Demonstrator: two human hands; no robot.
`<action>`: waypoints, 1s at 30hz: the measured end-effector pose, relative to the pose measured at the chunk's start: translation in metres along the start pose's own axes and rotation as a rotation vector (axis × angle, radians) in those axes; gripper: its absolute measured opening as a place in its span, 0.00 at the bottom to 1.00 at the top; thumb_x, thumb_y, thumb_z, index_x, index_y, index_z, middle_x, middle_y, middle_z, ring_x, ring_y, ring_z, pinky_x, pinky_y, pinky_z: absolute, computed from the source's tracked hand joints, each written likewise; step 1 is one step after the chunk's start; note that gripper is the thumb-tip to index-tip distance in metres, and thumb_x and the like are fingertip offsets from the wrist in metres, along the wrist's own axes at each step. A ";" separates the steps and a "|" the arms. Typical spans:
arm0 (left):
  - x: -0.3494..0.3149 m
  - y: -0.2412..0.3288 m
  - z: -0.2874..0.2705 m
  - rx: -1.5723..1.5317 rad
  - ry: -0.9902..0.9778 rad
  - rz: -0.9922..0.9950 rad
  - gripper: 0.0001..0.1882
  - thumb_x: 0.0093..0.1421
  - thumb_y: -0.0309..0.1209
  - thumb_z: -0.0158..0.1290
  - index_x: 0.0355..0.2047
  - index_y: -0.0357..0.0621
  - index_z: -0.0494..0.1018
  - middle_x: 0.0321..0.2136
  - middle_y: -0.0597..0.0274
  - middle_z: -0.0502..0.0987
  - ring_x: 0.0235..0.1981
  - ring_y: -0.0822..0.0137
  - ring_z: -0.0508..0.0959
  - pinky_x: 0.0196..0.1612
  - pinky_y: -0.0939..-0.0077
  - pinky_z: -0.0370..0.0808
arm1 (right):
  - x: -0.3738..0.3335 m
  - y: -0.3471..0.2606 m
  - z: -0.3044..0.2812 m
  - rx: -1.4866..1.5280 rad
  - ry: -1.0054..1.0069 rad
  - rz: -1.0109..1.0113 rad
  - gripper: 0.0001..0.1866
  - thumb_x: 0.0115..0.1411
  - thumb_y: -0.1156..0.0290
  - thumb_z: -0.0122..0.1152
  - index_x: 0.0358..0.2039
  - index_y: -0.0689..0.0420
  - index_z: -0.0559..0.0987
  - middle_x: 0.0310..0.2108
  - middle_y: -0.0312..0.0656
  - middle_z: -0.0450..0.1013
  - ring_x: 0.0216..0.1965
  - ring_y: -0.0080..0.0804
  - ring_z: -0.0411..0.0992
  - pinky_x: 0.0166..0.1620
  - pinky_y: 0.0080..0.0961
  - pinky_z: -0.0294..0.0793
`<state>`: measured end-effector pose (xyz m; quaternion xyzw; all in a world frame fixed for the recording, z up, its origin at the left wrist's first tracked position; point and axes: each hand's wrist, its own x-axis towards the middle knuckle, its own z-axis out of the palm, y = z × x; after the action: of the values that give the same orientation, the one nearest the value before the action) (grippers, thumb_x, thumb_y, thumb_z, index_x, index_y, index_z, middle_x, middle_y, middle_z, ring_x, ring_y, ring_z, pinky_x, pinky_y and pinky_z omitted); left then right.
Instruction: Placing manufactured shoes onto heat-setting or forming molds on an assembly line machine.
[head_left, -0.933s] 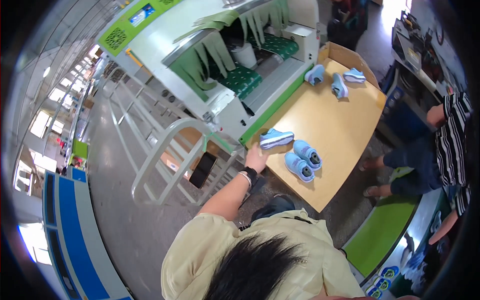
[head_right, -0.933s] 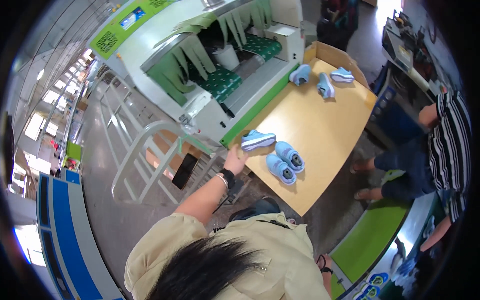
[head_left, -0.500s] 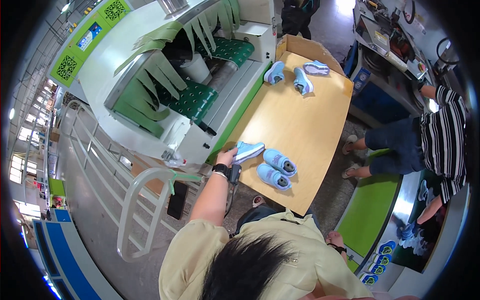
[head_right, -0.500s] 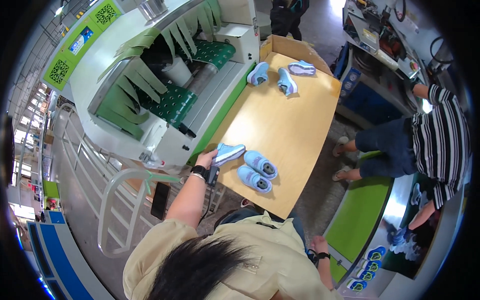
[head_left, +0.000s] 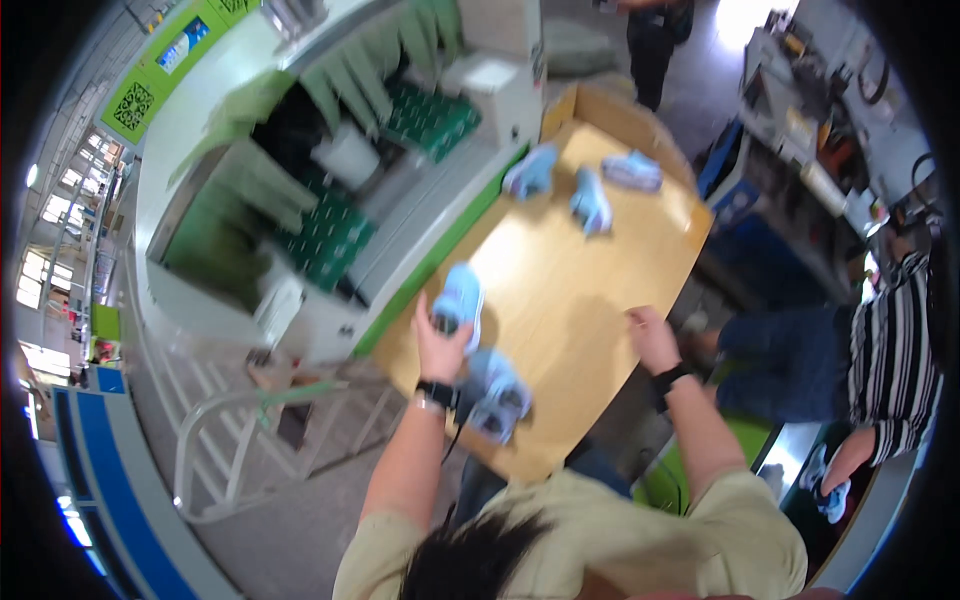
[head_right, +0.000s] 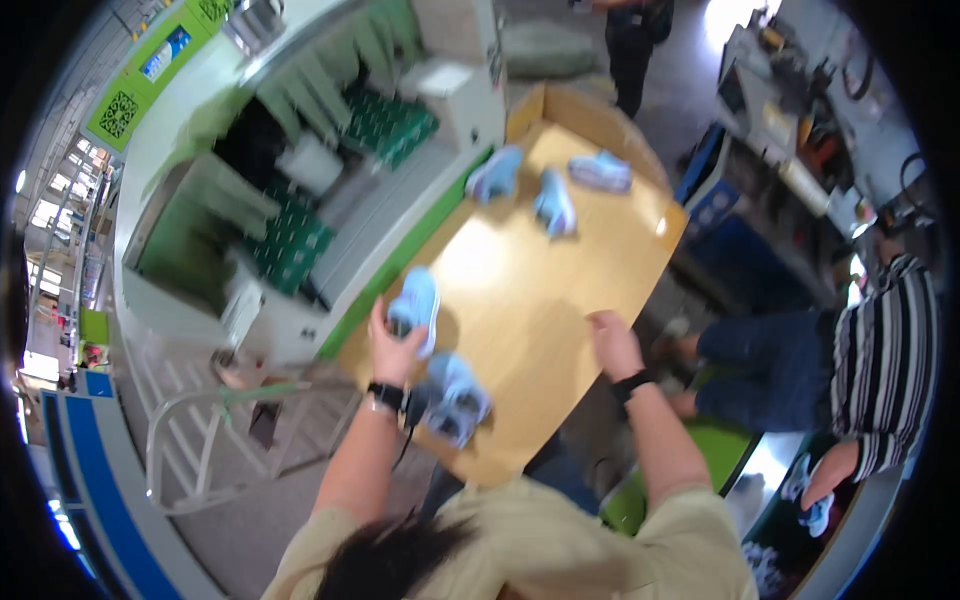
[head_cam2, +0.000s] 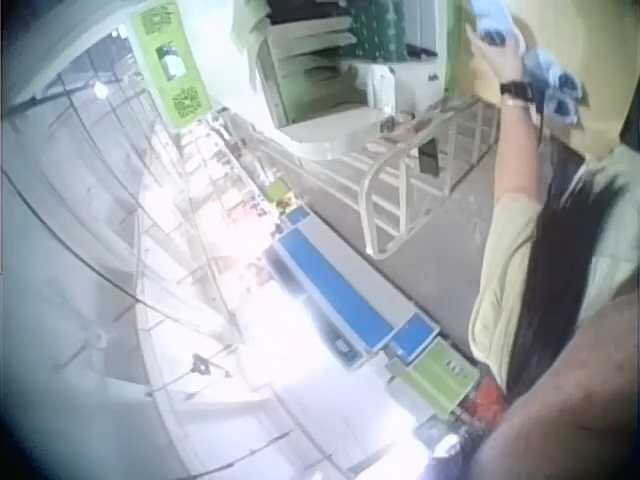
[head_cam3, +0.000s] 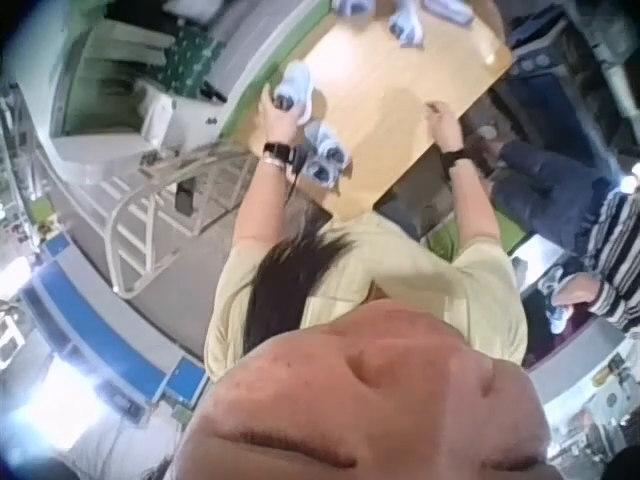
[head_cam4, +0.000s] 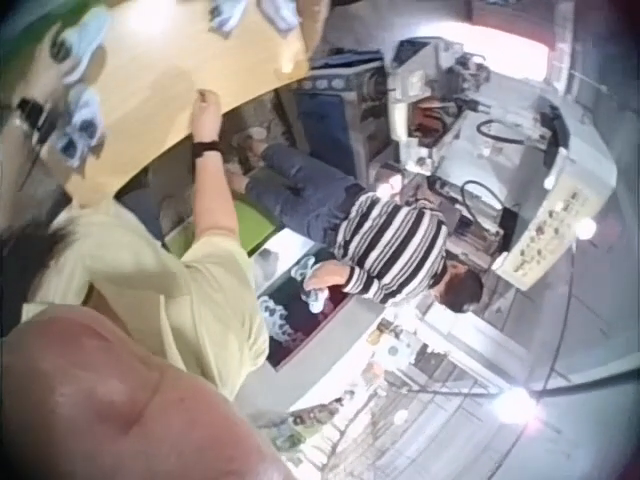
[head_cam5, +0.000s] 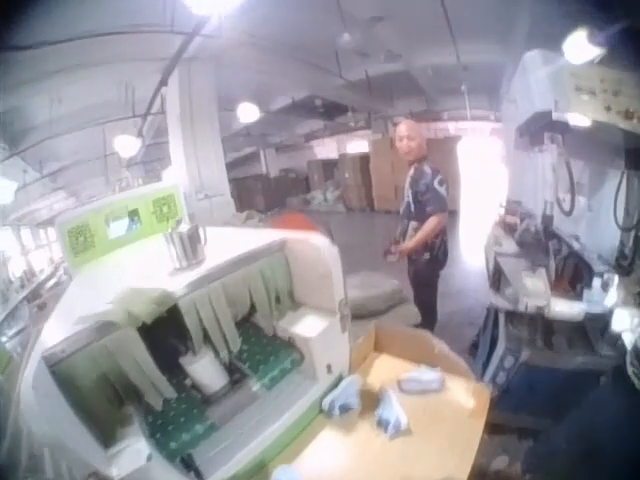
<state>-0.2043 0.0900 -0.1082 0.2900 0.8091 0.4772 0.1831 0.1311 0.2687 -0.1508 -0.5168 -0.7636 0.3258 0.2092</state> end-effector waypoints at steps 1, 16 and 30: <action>0.000 -0.010 0.017 0.008 -0.023 -0.043 0.50 0.45 0.29 0.66 0.66 0.38 0.52 0.52 0.41 0.62 0.54 0.47 0.67 0.59 0.59 0.65 | 0.035 0.004 0.010 -0.017 -0.059 -0.157 0.09 0.59 0.73 0.54 0.39 0.62 0.78 0.39 0.53 0.74 0.44 0.52 0.72 0.51 0.40 0.71; -0.104 0.014 0.030 0.660 -0.287 0.020 0.42 0.53 0.48 0.59 0.64 0.45 0.58 0.62 0.47 0.62 0.63 0.50 0.61 0.58 0.29 0.53 | 0.203 -0.052 0.053 -0.470 -0.156 -0.264 0.48 0.49 0.63 0.69 0.66 0.58 0.55 0.68 0.52 0.49 0.68 0.54 0.49 0.66 0.48 0.56; -0.143 -0.014 0.023 0.641 -0.146 0.089 0.39 0.50 0.53 0.61 0.57 0.42 0.67 0.58 0.45 0.66 0.60 0.42 0.62 0.60 0.46 0.57 | 0.114 -0.061 0.103 0.044 -0.545 -0.536 0.29 0.53 0.45 0.65 0.40 0.60 0.79 0.44 0.60 0.72 0.50 0.55 0.68 0.52 0.43 0.68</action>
<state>-0.0866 0.0079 -0.1288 0.4015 0.8893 0.1835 0.1190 -0.0191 0.3298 -0.1816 -0.1888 -0.8920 0.4014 0.0872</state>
